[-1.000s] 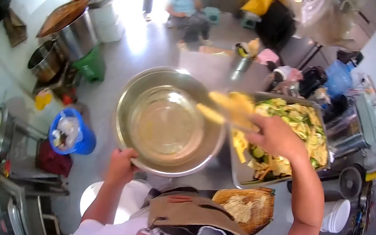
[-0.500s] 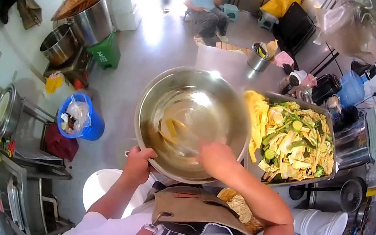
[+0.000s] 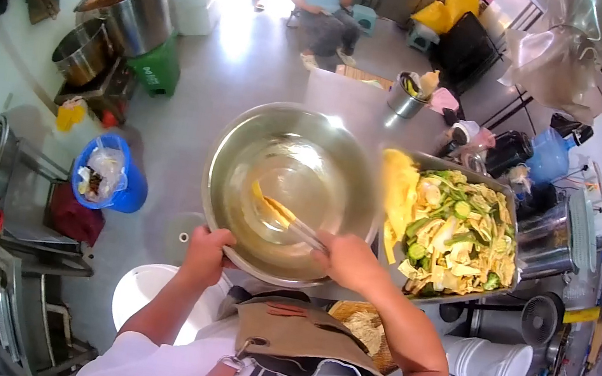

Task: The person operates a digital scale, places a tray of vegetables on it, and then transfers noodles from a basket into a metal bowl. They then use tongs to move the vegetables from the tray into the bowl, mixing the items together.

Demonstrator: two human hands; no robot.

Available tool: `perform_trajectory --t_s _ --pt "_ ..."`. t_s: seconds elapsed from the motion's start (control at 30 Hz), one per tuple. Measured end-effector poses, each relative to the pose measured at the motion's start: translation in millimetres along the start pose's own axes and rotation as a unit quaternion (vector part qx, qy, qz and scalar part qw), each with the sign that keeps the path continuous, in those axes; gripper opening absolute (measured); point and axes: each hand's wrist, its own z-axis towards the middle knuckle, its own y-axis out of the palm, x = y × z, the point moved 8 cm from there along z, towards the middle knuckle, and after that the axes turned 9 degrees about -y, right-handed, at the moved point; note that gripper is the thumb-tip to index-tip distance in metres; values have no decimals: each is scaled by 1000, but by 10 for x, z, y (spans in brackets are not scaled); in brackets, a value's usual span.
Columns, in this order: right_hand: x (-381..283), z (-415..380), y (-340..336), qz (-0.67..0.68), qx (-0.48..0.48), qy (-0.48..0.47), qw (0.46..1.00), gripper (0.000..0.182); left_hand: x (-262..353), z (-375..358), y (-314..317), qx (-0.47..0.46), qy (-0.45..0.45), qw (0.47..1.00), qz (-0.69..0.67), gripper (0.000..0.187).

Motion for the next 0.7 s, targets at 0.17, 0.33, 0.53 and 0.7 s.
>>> perform_trajectory --t_s 0.17,0.33,0.53,0.7 --pt "328 -535 -758 80 122 73 987 29 -95 327 -213 -5 43 999 20 41" --pt "1012 -1024 -1312 29 166 198 966 30 25 186 -181 19 38 999 21 38" --pt "1765 -1131 -1297 -38 142 185 972 31 64 377 -109 -37 6 999 27 36" --pt "1287 -1400 -1460 -46 21 261 964 27 38 424 -152 -5 18 999 28 35"
